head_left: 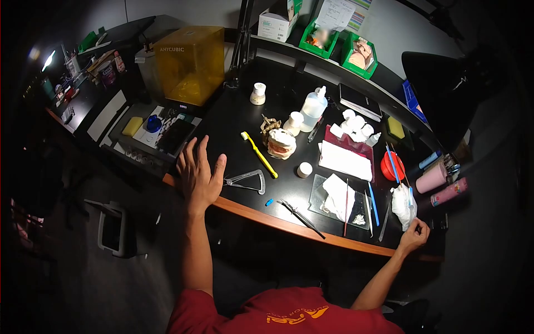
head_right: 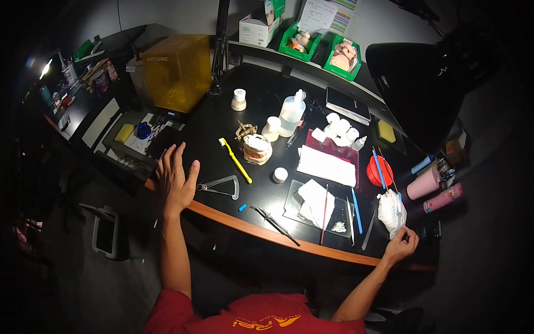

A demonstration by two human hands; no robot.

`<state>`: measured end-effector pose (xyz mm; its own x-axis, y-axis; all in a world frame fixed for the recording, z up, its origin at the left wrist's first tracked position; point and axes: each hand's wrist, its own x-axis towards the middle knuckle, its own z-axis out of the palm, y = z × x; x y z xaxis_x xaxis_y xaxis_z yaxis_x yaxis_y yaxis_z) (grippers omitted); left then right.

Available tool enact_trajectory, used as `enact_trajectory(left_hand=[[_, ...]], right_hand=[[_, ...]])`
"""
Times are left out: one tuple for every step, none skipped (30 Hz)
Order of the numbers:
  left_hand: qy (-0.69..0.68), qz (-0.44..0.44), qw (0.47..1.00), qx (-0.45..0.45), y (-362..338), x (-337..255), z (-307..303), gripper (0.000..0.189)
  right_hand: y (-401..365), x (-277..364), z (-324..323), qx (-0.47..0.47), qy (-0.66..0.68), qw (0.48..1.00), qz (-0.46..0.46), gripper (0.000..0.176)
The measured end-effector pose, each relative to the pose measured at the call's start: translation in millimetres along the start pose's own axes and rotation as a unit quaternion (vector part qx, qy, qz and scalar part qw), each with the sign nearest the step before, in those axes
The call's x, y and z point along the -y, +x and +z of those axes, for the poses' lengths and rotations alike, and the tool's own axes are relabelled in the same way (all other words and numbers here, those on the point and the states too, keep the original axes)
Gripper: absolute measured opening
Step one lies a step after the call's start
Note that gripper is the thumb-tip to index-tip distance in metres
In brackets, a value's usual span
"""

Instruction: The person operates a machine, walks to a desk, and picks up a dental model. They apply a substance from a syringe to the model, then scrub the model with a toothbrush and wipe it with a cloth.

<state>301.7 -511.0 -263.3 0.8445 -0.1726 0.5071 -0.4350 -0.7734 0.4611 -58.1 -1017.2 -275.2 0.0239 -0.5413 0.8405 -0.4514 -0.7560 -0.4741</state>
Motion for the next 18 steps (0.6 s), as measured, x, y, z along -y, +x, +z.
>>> enact_trajectory(left_hand=[[-0.001,-0.001,1.0,0.001,0.1,0.0,0.1,0.061],[-0.002,-0.002,1.0,0.003,0.0,0.0,0.1,0.061],[0.0,-0.001,1.0,0.005,0.0,0.1,0.5,0.061],[0.002,-0.001,1.0,0.005,0.3,0.3,1.1,0.061],[0.005,-0.001,1.0,0.006,0.5,0.7,1.3,0.061],[0.003,0.005,1.0,0.001,0.7,0.7,1.0,0.061],[0.0,0.011,1.0,-0.004,0.8,0.3,0.8,0.06],[-0.003,0.017,1.0,-0.009,1.1,0.1,0.7,0.06],[-0.002,0.017,1.0,-0.01,0.9,0.4,1.2,0.06],[-0.001,0.017,1.0,-0.01,0.9,0.9,2.1,0.06],[0.0,0.017,1.0,-0.011,1.2,1.3,2.9,0.06],[0.001,0.018,1.0,-0.013,1.5,1.6,3.6,0.06],[0.002,0.018,1.0,-0.015,1.4,2.1,4.2,0.06],[0.004,0.018,1.0,-0.017,1.1,2.0,4.2,0.06],[0.003,0.015,1.0,-0.014,1.0,1.4,3.9,0.061],[0.004,0.011,1.0,-0.012,1.3,0.6,3.3,0.061],[0.005,0.006,1.0,-0.011,1.7,-0.1,2.4,0.061],[-0.001,0.009,1.0,-0.013,1.8,-0.3,2.0,0.061]], right_hand=[[0.0,-2.3,0.8,-0.004,0.006,1.0,-0.004,0.004],[-0.1,0.2,0.8,-0.007,0.011,1.0,-0.008,0.003],[-0.3,2.8,-0.6,0.001,-0.002,1.0,0.005,0.004],[0.5,5.9,-3.1,0.01,-0.015,1.0,0.018,0.005],[0.8,9.8,-4.6,0.019,-0.028,0.999,0.031,0.006],[0.3,10.2,-4.7,0.018,-0.025,0.999,0.034,0.006],[0.4,10.0,-4.5,0.018,-0.023,0.999,0.037,0.006],[0.8,9.6,-3.9,0.016,-0.02,0.999,0.039,0.006],[1.2,8.9,-3.5,0.017,-0.02,0.999,0.036,0.006],[1.2,7.8,-3.4,0.017,-0.021,0.999,0.032,0.006],[1.4,7.6,-3.3,0.018,-0.021,0.999,0.028,0.006],[1.2,7.7,-3.1,0.015,-0.021,0.999,0.026,0.006],[0.8,8.3,-3.1,0.013,-0.022,0.999,0.024,0.006],[1.0,8.6,-2.9,0.012,-0.022,0.999,0.021,0.006],[1.4,7.8,-2.9,0.01,-0.018,1.0,0.02,0.006],[1.1,6.6,-3.1,0.01,-0.013,1.0,0.018,0.006],[0.8,5.9,-2.4,0.009,-0.006,1.0,0.017,0.006],[0.7,6.5,-2.3,0.012,-0.016,1.0,0.022,0.007]])
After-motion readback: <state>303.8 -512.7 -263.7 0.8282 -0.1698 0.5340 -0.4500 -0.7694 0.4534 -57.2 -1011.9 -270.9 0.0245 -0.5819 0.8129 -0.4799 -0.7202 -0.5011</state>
